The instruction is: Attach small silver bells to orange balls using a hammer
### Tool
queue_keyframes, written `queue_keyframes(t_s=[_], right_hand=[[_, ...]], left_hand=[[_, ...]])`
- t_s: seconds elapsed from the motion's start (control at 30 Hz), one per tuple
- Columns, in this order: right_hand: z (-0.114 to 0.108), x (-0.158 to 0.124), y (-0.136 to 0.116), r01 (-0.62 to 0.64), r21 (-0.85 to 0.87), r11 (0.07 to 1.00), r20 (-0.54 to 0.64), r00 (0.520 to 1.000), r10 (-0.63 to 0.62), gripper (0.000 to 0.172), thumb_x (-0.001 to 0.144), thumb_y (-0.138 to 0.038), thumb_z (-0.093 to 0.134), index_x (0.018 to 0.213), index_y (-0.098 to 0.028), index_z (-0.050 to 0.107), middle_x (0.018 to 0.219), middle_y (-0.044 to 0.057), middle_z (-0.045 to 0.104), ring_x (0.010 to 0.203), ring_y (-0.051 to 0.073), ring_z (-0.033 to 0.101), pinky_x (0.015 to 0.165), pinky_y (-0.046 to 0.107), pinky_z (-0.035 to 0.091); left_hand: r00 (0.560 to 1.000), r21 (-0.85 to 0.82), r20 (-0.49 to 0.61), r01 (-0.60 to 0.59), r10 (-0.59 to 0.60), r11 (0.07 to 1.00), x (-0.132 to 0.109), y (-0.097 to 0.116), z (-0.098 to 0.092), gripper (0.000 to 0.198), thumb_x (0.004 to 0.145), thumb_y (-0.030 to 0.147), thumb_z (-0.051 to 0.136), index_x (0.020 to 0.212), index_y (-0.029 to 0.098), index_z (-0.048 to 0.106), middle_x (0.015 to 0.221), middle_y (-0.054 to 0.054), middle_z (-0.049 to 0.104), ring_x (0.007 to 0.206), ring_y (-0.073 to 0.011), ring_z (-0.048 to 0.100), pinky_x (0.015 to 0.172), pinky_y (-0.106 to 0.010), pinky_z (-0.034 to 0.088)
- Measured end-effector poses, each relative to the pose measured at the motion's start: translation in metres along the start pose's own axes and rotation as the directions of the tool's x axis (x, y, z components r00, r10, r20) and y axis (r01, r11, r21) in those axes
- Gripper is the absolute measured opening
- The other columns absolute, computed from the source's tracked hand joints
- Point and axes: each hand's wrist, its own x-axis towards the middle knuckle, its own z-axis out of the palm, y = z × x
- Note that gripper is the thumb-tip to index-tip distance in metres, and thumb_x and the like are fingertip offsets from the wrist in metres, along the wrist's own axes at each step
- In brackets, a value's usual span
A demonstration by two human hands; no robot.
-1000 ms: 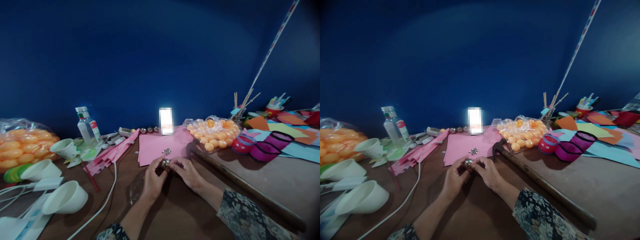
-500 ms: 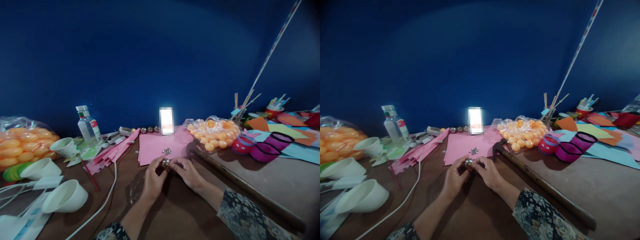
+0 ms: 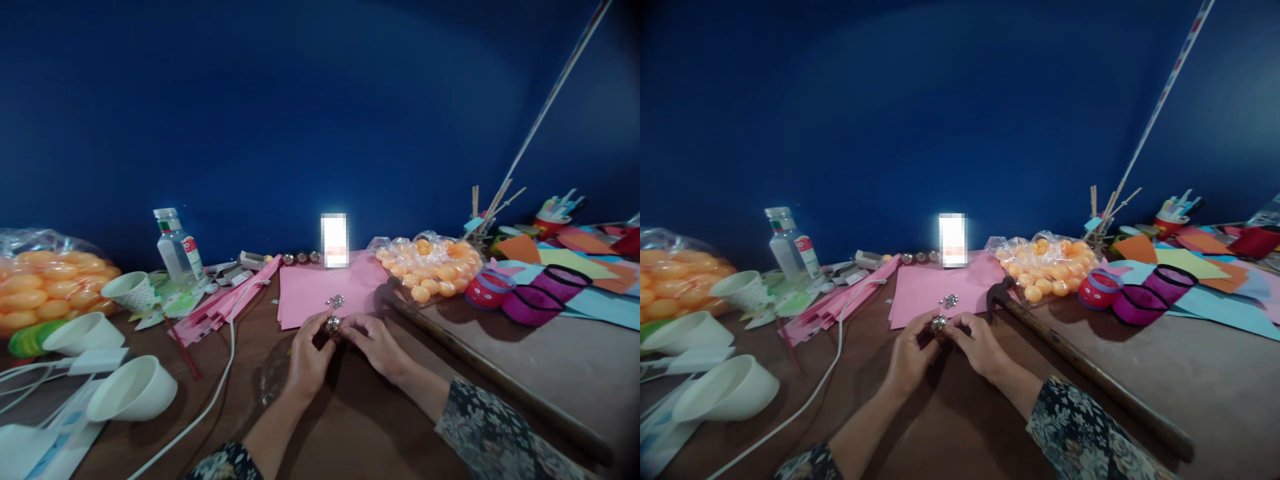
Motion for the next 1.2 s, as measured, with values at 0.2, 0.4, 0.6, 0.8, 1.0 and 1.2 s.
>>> queue_keyframes(t_s=[0.2,0.4,0.6,0.8,1.0,1.2], right_hand=[[-0.0001,-0.0002,0.0021,0.009,-0.008,1.000,-0.001,1.000,-0.009,0.018,0.079,-0.031,0.054,0.073,-0.014,0.058,0.066,-0.001,0.054,0.063,0.011,0.048,0.060,0.021,0.038],[0.0003,0.0005,0.0044,0.001,0.002,1.000,0.015,1.000,-0.001,0.019,0.081,-0.031,0.051,0.073,-0.015,0.057,0.065,-0.001,0.053,0.062,0.011,0.047,0.059,0.021,0.038],[-0.0002,0.0000,0.0029,-0.011,0.009,1.000,0.026,1.000,0.011,0.021,0.080,-0.034,0.051,0.074,-0.015,0.057,0.065,-0.001,0.053,0.060,0.011,0.047,0.056,0.021,0.038],[0.0003,-0.0003,0.0025,-0.015,0.007,1.000,0.022,1.000,0.015,0.022,0.080,-0.034,0.052,0.074,-0.014,0.056,0.065,-0.001,0.053,0.062,0.011,0.048,0.058,0.021,0.039],[-0.0007,-0.0009,0.0031,-0.002,-0.040,0.999,0.018,1.000,0.003,0.022,0.081,-0.035,0.050,0.076,-0.015,0.056,0.069,0.000,0.055,0.065,0.012,0.049,0.061,0.022,0.040],[0.0003,-0.0015,-0.0024,-0.020,-0.046,0.999,0.018,1.000,0.021,0.023,0.080,-0.037,0.051,0.074,-0.015,0.056,0.067,0.000,0.054,0.063,0.012,0.048,0.060,0.022,0.041]], left_hand=[[1.000,0.036,0.000,-0.011,0.011,0.999,0.0003,0.0019,-0.0004,0.041,0.067,0.007,0.057,0.106,0.019,0.059,0.107,-0.006,0.061,0.101,-0.0200,0.055,0.092,-0.036,0.040],[1.000,0.037,-0.011,-0.017,0.017,0.999,0.0007,0.0009,0.0003,0.041,0.066,0.008,0.058,0.106,0.020,0.059,0.107,-0.006,0.061,0.100,-0.0203,0.055,0.091,-0.036,0.041],[1.000,0.038,-0.015,-0.013,0.014,0.999,0.0011,0.0018,-0.0001,0.041,0.066,0.008,0.058,0.106,0.020,0.059,0.107,-0.006,0.061,0.100,-0.0201,0.055,0.090,-0.035,0.041],[1.000,0.037,-0.010,-0.007,0.008,0.999,0.0004,0.0016,-0.0004,0.041,0.066,0.008,0.057,0.106,0.019,0.059,0.107,-0.006,0.061,0.101,-0.0198,0.054,0.091,-0.035,0.040],[1.000,0.039,-0.012,-0.008,0.009,0.999,0.0005,0.0037,-0.0007,0.040,0.066,0.009,0.058,0.105,0.019,0.059,0.106,-0.006,0.061,0.100,-0.0199,0.055,0.091,-0.036,0.040],[1.000,0.041,-0.016,-0.018,0.019,0.999,0.0009,0.0042,-0.0005,0.038,0.067,0.009,0.057,0.104,0.019,0.060,0.105,-0.006,0.061,0.099,-0.0198,0.055,0.090,-0.035,0.041]])
